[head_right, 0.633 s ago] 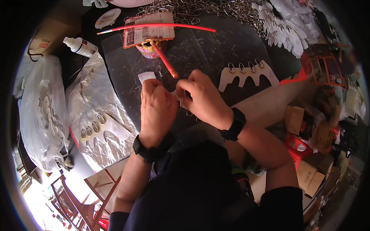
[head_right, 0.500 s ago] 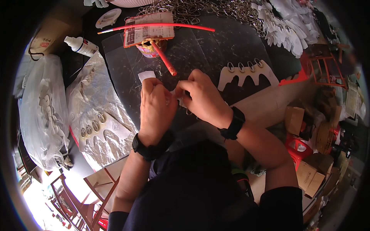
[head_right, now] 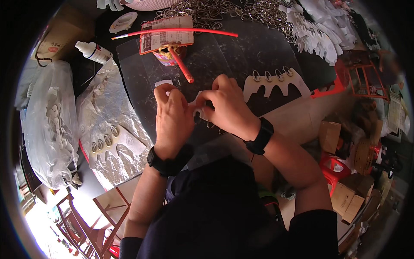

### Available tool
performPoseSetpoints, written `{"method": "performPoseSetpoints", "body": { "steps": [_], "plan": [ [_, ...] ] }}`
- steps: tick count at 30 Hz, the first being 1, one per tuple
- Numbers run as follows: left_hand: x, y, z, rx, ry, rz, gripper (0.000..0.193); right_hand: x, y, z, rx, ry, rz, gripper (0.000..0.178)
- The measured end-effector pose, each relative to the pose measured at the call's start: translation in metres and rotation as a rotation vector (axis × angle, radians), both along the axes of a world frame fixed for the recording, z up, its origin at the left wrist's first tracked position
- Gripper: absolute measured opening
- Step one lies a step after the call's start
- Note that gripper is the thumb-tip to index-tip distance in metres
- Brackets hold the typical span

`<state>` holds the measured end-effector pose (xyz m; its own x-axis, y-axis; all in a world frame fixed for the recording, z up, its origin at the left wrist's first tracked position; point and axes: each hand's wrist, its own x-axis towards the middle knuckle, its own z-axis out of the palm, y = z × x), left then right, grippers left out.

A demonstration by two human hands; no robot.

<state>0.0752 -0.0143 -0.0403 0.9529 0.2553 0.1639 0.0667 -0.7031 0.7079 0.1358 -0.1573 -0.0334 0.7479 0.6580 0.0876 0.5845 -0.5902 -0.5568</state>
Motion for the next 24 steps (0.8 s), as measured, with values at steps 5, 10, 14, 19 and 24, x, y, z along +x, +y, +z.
{"method": "performPoseSetpoints", "body": {
  "steps": [5,10,14,19,24],
  "plan": [
    [0.0009,-0.0009,0.0029,-0.015,0.076,0.013,0.023,-0.0014,-0.0002,0.0004,-0.089,-0.021,-0.067,0.016],
    [0.0006,-0.0014,0.0049,0.014,0.041,0.022,0.022,-0.0048,0.003,0.0056,-0.092,-0.032,-0.096,0.016],
    [0.0009,-0.0034,0.0051,-0.026,0.071,0.017,0.023,-0.0053,0.0024,0.0024,-0.074,-0.047,-0.127,0.016],
    [0.0004,-0.0045,0.0064,-0.028,0.018,0.013,0.026,-0.0056,0.0035,0.0046,-0.042,-0.065,-0.107,0.015],
    [0.0002,-0.0088,0.0079,0.035,-0.026,0.006,0.029,-0.0046,0.0019,0.0058,-0.086,-0.042,-0.111,0.013]
  ]
}}
